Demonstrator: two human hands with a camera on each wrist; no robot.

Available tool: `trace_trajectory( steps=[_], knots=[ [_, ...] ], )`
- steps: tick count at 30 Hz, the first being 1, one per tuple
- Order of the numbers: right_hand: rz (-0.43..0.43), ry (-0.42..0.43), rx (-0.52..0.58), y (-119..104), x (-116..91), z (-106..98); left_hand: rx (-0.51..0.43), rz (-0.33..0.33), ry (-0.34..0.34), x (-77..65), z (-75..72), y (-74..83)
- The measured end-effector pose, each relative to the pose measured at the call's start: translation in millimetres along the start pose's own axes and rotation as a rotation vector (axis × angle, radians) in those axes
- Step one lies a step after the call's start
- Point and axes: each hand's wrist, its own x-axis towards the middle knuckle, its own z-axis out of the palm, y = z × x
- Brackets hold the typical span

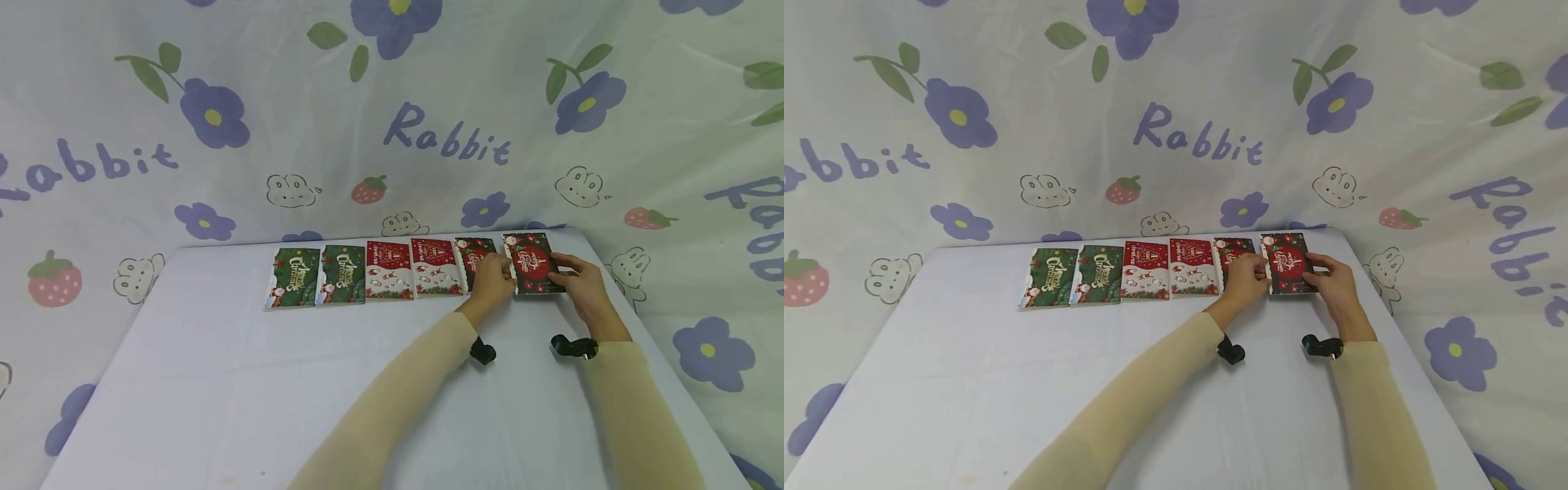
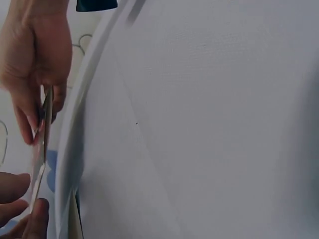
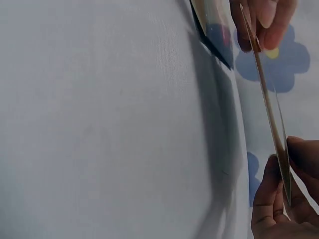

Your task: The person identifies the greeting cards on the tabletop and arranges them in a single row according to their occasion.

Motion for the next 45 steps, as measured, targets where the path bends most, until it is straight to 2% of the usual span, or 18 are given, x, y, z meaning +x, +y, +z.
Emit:
trace_trajectory(
  steps=[7,15,22,33,45],
  knots=[
    [0.044,-0.008,0.017,-4.3,7.9,9.0,0.015,-0.032,-0.07,4.2,1.1,-4.3],
    [0.035,-0.012,-0.023,-0.8,12.7,16.6,0.021,-0.079,-0.107,4.9,-1.2,-3.3],
    [0.054,-0.013,-0.106,0.3,15.2,19.6,0.059,-0.079,-0.124,5.3,1.4,-6.1],
    [0.057,-0.062,-0.219,-7.4,20.6,22.9,0.036,-0.109,-0.108,5.7,3.2,-10.6],
    [0.051,-0.035,-0.41,-8.0,26.8,25.7,0.022,-0.142,-0.179,6.7,0.3,-9.2]
  ],
)
